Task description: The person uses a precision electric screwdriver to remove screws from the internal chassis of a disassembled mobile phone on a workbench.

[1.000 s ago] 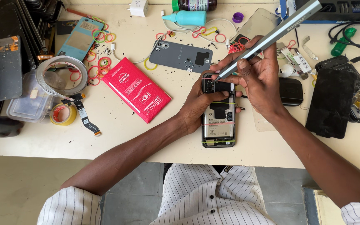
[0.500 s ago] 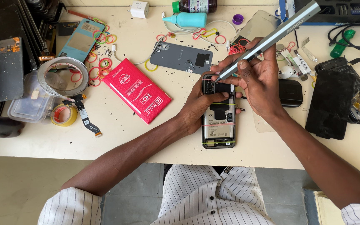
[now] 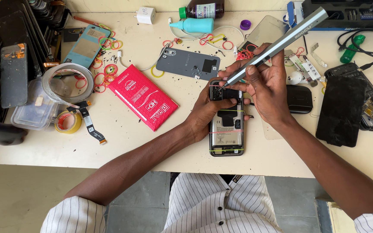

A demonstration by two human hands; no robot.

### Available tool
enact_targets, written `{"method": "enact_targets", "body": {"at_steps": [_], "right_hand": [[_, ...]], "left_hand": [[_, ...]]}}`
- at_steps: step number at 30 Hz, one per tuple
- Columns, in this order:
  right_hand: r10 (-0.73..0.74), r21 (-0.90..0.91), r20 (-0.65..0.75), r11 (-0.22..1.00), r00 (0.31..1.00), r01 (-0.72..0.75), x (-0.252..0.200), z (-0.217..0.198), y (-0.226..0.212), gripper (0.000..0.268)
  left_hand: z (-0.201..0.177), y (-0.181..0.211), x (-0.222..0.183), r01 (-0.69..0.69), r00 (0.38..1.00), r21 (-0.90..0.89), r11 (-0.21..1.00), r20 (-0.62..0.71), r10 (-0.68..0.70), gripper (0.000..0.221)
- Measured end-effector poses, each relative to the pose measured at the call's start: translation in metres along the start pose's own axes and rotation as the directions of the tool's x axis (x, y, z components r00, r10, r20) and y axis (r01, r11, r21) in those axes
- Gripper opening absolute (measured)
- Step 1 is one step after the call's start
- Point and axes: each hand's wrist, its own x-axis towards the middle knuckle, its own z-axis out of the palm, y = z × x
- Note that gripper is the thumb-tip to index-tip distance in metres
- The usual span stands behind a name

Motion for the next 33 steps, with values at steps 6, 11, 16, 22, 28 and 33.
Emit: {"method": "enact_targets", "body": {"at_steps": [6,11,16,22,28,33], "right_hand": [[-0.070,-0.212,0.035,0.974,0.997,0.076,-0.001,0.006,-0.006,0.027],[-0.129,-0.349,0.136,0.922,0.982,0.169,-0.007,0.014,-0.007,0.026],[-0.149,-0.390,0.118,0.902,0.982,0.184,-0.006,0.017,-0.006,0.026],[-0.191,-0.423,0.160,0.873,0.969,0.242,-0.006,0.020,-0.006,0.021],[-0.188,-0.429,0.134,0.874,0.973,0.228,-0.006,0.021,-0.008,0.023],[-0.177,-0.384,0.128,0.898,0.976,0.214,-0.006,0.018,-0.002,0.025]], "left_hand": [[0.004,0.002,-0.002,-0.002,1.000,0.010,1.000,-0.013,0.002,0.058],[0.004,0.004,-0.004,0.023,0.995,0.096,0.995,-0.096,-0.014,0.061],[0.002,0.002,-0.003,0.044,0.991,0.095,0.995,-0.127,-0.032,0.059],[-0.003,-0.003,0.001,0.066,0.984,0.140,0.988,-0.176,-0.041,0.063],[-0.010,-0.006,0.007,0.087,0.979,0.178,0.980,-0.199,-0.050,0.063],[-0.008,-0.005,0.005,0.071,0.984,0.142,0.987,-0.169,-0.046,0.058]]}}
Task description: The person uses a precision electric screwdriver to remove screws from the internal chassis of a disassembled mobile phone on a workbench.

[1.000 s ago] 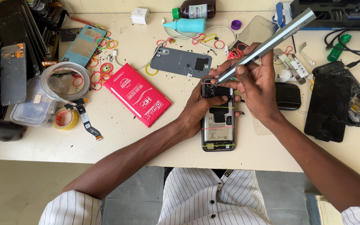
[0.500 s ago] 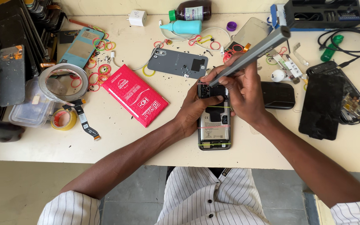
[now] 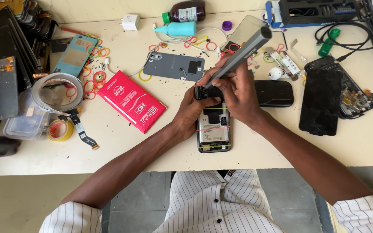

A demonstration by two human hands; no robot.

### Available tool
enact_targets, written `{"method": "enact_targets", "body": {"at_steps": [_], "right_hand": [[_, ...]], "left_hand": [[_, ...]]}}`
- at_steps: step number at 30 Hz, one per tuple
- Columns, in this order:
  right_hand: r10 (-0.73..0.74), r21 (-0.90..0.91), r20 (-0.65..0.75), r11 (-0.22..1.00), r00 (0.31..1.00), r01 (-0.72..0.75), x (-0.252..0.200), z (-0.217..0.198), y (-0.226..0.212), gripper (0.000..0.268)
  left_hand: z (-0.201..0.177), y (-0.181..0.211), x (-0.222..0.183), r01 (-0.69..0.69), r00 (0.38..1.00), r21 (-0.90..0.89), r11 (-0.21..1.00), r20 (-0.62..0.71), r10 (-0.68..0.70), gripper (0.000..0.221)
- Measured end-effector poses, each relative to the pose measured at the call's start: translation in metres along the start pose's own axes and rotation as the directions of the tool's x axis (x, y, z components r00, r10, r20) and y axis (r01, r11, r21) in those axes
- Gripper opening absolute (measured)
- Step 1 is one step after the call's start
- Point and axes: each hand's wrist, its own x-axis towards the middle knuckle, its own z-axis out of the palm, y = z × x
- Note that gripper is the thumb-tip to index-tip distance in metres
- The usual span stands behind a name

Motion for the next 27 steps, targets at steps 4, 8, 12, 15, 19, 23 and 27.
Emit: {"method": "enact_targets", "body": {"at_steps": [4,8,12,15,19,23,27], "right_hand": [[-0.014,-0.003,0.002,1.000,1.000,0.014,0.001,0.001,0.002,0.026],[0.003,-0.022,-0.014,1.000,1.000,-0.004,-0.001,-0.002,-0.001,0.027],[-0.004,-0.058,-0.039,0.998,0.999,0.002,0.003,0.002,-0.007,0.028],[0.007,0.022,-0.029,1.000,1.000,-0.006,0.003,0.002,-0.009,0.025],[0.011,0.023,-0.024,1.000,1.000,-0.010,0.001,0.001,-0.006,0.024],[-0.007,0.033,-0.009,0.999,1.000,0.007,0.001,0.000,-0.004,0.024],[-0.003,0.050,-0.006,0.999,1.000,0.004,0.001,0.002,-0.001,0.027]], "left_hand": [[0.002,0.003,-0.003,0.047,0.998,0.015,0.999,-0.045,-0.047,0.055],[-0.002,-0.001,0.002,-0.051,0.998,0.025,0.998,0.045,0.050,0.056],[0.002,0.002,0.002,-0.008,1.000,0.043,0.999,-0.022,0.009,0.060],[0.000,0.003,-0.004,-0.006,1.000,-0.008,1.000,0.012,0.006,0.058],[0.000,0.000,0.001,0.008,1.000,0.005,1.000,-0.006,-0.008,0.058],[-0.002,-0.001,0.000,-0.022,1.000,-0.001,1.000,0.017,0.022,0.056],[-0.001,0.000,-0.001,-0.027,0.998,-0.012,1.000,0.056,0.027,0.045]]}}
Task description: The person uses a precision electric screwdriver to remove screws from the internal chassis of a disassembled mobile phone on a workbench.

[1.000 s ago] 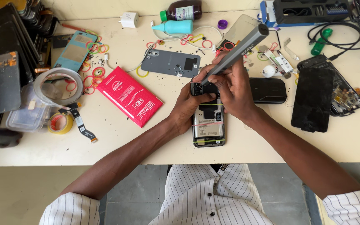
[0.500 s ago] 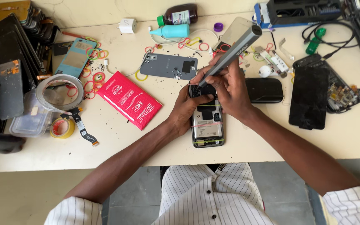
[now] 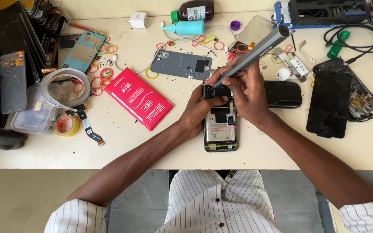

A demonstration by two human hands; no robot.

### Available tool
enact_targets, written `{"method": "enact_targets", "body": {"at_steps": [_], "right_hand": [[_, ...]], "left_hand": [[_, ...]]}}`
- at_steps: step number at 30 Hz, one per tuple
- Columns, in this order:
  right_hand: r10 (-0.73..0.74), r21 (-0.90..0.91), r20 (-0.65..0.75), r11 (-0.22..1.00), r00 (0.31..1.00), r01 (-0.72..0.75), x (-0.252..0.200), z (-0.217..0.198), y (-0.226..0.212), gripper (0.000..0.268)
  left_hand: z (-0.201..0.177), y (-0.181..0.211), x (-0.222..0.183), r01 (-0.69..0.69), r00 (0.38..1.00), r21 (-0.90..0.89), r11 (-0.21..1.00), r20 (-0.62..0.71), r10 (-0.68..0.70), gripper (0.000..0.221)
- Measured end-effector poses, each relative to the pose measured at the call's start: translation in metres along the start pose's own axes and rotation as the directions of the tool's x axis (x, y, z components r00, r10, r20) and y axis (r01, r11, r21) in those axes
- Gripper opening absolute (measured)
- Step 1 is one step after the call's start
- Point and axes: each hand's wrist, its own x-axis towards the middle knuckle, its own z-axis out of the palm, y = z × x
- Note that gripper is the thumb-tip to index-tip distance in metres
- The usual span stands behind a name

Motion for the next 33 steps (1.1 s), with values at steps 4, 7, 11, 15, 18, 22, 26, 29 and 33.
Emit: {"method": "enact_targets", "body": {"at_steps": [4,7,11,15,18,22,26,29,33], "right_hand": [[0.019,0.016,-0.015,1.000,1.000,-0.018,-0.001,0.000,0.002,0.030],[0.023,0.021,-0.012,1.000,1.000,-0.022,-0.003,0.000,0.005,0.030],[0.045,0.019,-0.023,0.999,0.999,-0.045,-0.003,-0.001,0.004,0.030],[0.054,0.064,-0.022,0.997,0.998,-0.052,-0.001,-0.001,0.005,0.029],[0.064,0.079,-0.024,0.995,0.998,-0.062,-0.002,0.000,0.005,0.029],[0.041,0.002,-0.013,0.999,0.999,-0.041,0.004,-0.005,-0.004,0.032],[0.165,-0.249,0.034,0.957,0.986,-0.151,0.025,-0.029,-0.017,0.033],[0.326,-0.527,0.101,0.819,0.940,-0.228,0.056,-0.036,-0.008,0.024],[0.447,-0.647,0.261,0.739,0.856,-0.188,0.093,-0.027,0.016,0.021]], "left_hand": [[0.002,0.001,0.000,0.005,0.999,0.003,1.000,-0.037,-0.004,0.043],[0.001,0.001,0.000,0.001,1.000,0.006,1.000,-0.014,-0.001,0.044],[0.002,0.003,-0.001,0.032,0.998,0.025,0.999,-0.049,-0.031,0.047],[0.004,0.004,-0.004,0.037,0.999,-0.012,0.999,-0.020,-0.037,0.047],[0.005,0.005,-0.005,0.043,0.999,-0.033,0.999,-0.005,-0.043,0.045],[0.007,0.007,-0.006,0.058,0.998,-0.064,0.996,0.028,-0.057,0.042],[0.010,0.009,-0.008,0.040,0.996,-0.152,0.988,0.086,-0.028,0.047],[0.010,0.009,-0.007,0.046,0.994,-0.155,0.987,0.106,-0.030,0.040],[0.010,0.010,-0.011,0.059,0.995,-0.091,0.994,0.079,-0.052,0.031]]}}
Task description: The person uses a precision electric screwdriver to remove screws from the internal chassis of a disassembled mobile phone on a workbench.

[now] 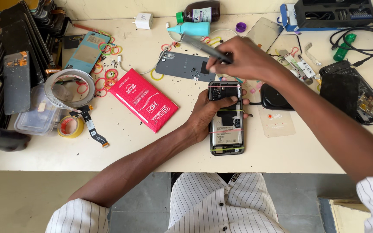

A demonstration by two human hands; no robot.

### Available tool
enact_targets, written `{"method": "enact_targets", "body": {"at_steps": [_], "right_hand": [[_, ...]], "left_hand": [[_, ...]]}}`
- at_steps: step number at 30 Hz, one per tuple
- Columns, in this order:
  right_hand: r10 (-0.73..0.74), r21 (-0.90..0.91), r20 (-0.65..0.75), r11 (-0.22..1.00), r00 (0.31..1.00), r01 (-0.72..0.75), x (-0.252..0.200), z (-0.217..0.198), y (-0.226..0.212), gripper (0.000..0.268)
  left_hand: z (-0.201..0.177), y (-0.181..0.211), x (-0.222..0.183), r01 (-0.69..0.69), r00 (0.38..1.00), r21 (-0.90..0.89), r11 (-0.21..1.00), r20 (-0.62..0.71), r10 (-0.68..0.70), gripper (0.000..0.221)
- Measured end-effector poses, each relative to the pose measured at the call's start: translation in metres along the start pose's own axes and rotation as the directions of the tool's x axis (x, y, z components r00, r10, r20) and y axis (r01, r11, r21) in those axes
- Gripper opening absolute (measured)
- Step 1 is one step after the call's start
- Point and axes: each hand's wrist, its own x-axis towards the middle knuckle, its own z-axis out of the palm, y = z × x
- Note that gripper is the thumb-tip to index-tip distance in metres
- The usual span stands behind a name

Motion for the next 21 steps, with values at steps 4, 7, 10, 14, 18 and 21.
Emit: {"method": "enact_targets", "body": {"at_steps": [4,7,10,14,18,21], "right_hand": [[0.196,-0.153,0.064,0.971,0.978,-0.185,0.025,0.013,0.004,0.021],[0.180,-0.159,0.059,0.973,0.982,-0.169,0.036,0.022,0.011,0.028],[0.206,-0.159,0.084,0.969,0.975,-0.191,0.045,0.029,0.018,0.031],[0.220,-0.222,0.070,0.954,0.973,-0.200,0.052,0.038,0.022,0.031],[0.277,-0.220,0.081,0.942,0.957,-0.254,0.056,0.041,0.020,0.032],[0.287,-0.270,0.048,0.926,0.957,-0.264,0.061,0.046,0.016,0.032]], "left_hand": [[0.000,0.000,-0.001,0.008,1.000,-0.015,1.000,-0.008,-0.008,0.028],[0.000,0.000,0.001,0.018,0.999,-0.017,1.000,-0.027,-0.019,0.029],[-0.001,-0.001,0.001,0.009,1.000,-0.019,1.000,-0.012,-0.009,0.030],[-0.002,-0.002,0.002,0.028,0.999,-0.020,0.999,-0.029,-0.029,0.030],[-0.003,-0.002,0.002,0.012,1.000,-0.005,1.000,-0.015,-0.012,0.031],[-0.002,-0.004,0.002,0.004,1.000,0.004,1.000,-0.014,-0.004,0.031]]}}
